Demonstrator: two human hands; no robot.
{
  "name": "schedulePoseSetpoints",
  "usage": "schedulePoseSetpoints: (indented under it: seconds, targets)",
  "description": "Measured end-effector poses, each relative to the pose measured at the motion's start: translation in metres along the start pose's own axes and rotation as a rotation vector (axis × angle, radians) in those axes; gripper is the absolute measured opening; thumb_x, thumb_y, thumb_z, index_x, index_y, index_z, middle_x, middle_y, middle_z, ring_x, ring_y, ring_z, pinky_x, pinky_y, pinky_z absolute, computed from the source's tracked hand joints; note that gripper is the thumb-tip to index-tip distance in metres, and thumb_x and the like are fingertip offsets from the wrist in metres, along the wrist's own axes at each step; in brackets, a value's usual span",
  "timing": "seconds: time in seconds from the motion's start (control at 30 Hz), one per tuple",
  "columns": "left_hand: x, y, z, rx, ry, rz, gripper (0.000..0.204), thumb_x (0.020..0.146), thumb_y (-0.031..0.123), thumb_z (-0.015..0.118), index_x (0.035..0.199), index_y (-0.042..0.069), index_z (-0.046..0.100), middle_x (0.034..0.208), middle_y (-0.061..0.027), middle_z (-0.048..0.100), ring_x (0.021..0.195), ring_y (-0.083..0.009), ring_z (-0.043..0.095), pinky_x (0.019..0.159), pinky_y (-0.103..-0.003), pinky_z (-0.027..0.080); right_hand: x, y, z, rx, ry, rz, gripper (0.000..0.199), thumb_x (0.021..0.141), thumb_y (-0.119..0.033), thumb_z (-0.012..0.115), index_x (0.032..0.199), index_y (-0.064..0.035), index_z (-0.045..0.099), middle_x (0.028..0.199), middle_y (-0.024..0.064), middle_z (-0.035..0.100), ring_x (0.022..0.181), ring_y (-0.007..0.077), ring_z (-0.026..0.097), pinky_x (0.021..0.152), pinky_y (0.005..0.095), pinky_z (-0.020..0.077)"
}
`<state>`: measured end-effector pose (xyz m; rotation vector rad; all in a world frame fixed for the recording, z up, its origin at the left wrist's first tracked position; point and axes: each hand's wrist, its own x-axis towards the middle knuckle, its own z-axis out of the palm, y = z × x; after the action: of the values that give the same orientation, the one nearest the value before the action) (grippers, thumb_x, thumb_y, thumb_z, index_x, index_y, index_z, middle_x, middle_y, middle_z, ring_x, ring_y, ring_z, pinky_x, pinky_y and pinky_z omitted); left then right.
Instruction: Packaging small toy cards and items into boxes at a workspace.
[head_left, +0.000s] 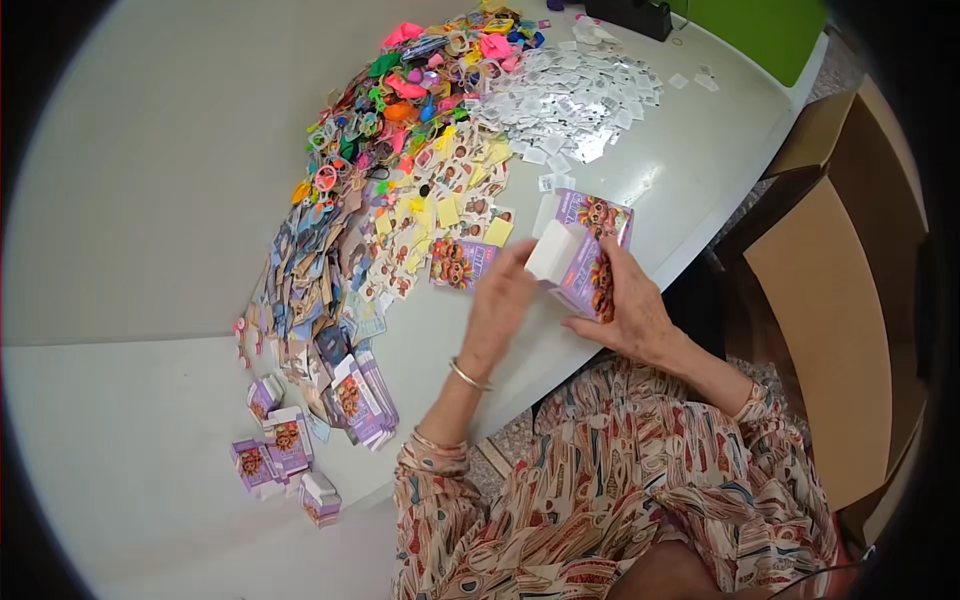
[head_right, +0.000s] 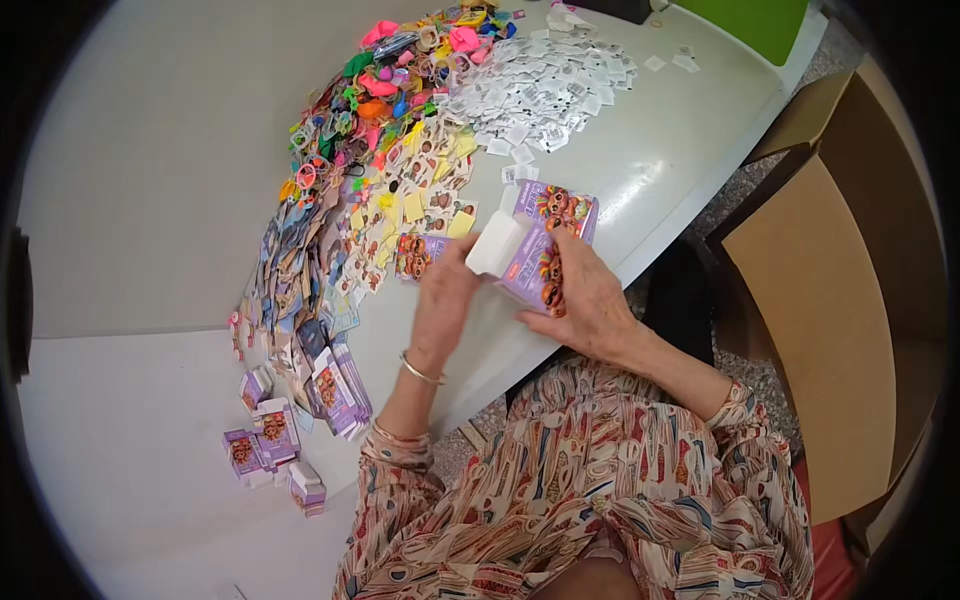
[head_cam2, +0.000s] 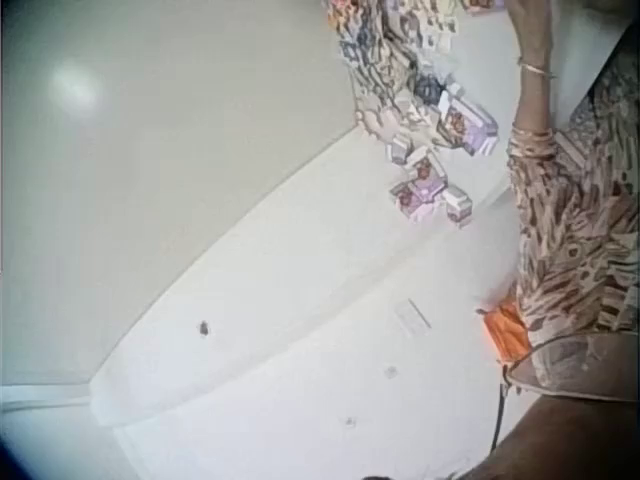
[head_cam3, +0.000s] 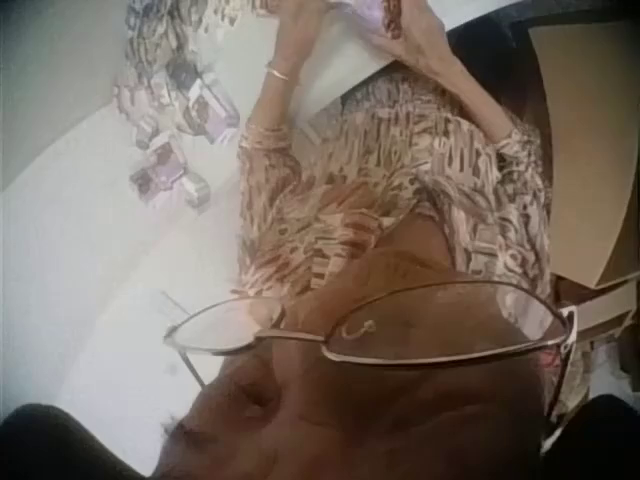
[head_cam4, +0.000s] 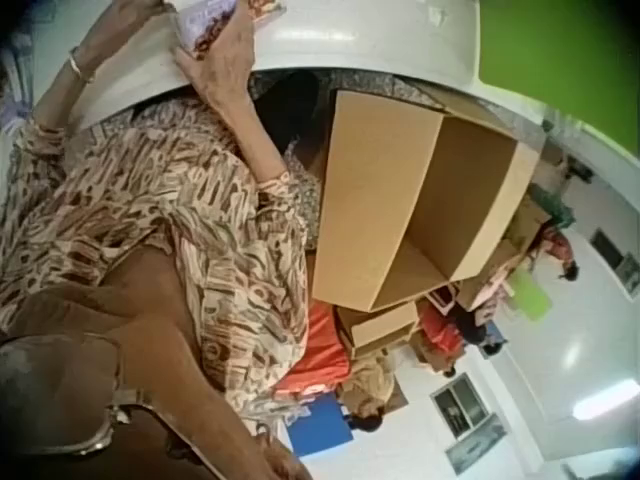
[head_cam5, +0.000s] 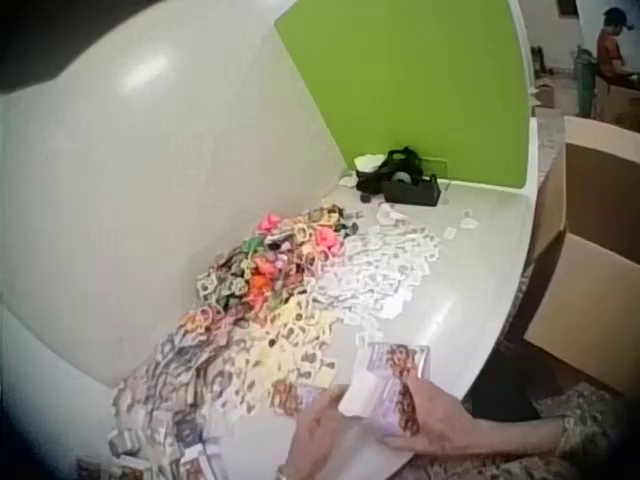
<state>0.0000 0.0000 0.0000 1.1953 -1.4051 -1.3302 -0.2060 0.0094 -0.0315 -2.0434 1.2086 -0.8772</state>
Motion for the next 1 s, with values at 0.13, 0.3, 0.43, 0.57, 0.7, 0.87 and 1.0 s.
schedulePoseSetpoints:
  seconds: [0.13, 0.3, 0.43, 0.57, 0.7, 0.87, 1.0]
  targets:
    - [0.058, -0.011, -0.020, 0.166, 0.148, -0.020, 0.031, 0.088, 0.021, 0.064, 0.115, 0.006, 0.061, 0.103, -0.0112, 0.065, 0.091, -0.0221, 0.063, 0.081, -0.030, 0.050, -0.004, 0.006, -0.007, -0.029, 0.070, -0.001, 0.102, 0.066, -0.035, 0.083, 0.137, 0.0073, 0.025, 0.124, 0.0279, 0.048, 0.112, 0.0393, 0.054, 0.094, 0.0416, 0.0454]
    - [0.109, -0.031, -0.021, 0.971, 0.098, 0.340, 0.034, 0.079, 0.024, 0.070, 0.108, 0.006, 0.065, 0.110, -0.0146, 0.061, 0.102, -0.0281, 0.057, 0.089, -0.039, 0.045, 0.002, 0.003, -0.018, -0.017, 0.132, 0.048, 0.098, 0.068, -0.034, 0.081, 0.136, 0.0084, 0.026, 0.122, 0.0281, 0.049, 0.110, 0.0389, 0.054, 0.094, 0.0412, 0.0456]
    - [0.134, -0.039, -0.009, 1.099, 0.108, 0.286, 0.034, 0.073, 0.023, 0.074, 0.103, 0.011, 0.066, 0.105, -0.0155, 0.058, 0.102, -0.0339, 0.052, 0.091, -0.043, 0.042, 0.008, 0.010, -0.028, -0.028, 0.163, 0.120, 0.094, 0.070, -0.036, 0.079, 0.135, 0.0087, 0.028, 0.118, 0.0263, 0.050, 0.106, 0.0378, 0.055, 0.092, 0.0411, 0.0455]
    - [0.144, -0.042, -0.010, 1.058, 0.068, 0.259, 0.022, 0.070, 0.023, 0.075, 0.089, 0.012, 0.068, 0.097, -0.0137, 0.059, 0.096, -0.0327, 0.052, 0.085, -0.042, 0.043, 0.008, 0.014, -0.030, -0.035, 0.183, 0.112, 0.091, 0.070, -0.036, 0.079, 0.133, 0.0078, 0.030, 0.116, 0.0253, 0.051, 0.105, 0.0372, 0.055, 0.091, 0.0410, 0.0459]
    - [0.145, -0.046, -0.009, 1.047, 0.089, 0.248, 0.015, 0.071, 0.021, 0.074, 0.081, 0.011, 0.068, 0.094, -0.0123, 0.059, 0.095, -0.0315, 0.052, 0.083, -0.042, 0.043, 0.007, 0.018, -0.030, -0.049, 0.193, 0.110, 0.090, 0.070, -0.035, 0.079, 0.133, 0.0073, 0.031, 0.114, 0.0249, 0.052, 0.103, 0.0365, 0.056, 0.090, 0.0406, 0.0464]
    - [0.158, -0.046, -0.019, 0.967, 0.021, 0.211, 0.020, 0.071, 0.021, 0.074, 0.088, 0.013, 0.068, 0.092, -0.0113, 0.058, 0.096, -0.0314, 0.052, 0.085, -0.040, 0.042, 0.007, 0.014, -0.032, -0.007, 0.167, 0.130, 0.091, 0.070, -0.036, 0.079, 0.133, 0.0074, 0.031, 0.113, 0.0251, 0.052, 0.102, 0.0365, 0.057, 0.089, 0.0406, 0.0467]
    - [0.168, -0.036, -0.022, 1.070, -0.092, 0.255, 0.027, 0.070, 0.023, 0.074, 0.096, 0.016, 0.067, 0.090, -0.0108, 0.057, 0.098, -0.0308, 0.051, 0.088, -0.038, 0.041, 0.006, 0.019, -0.031, -0.019, 0.181, 0.120, 0.091, 0.070, -0.037, 0.079, 0.133, 0.0083, 0.030, 0.113, 0.0253, 0.052, 0.101, 0.0365, 0.057, 0.089, 0.0406, 0.0466]
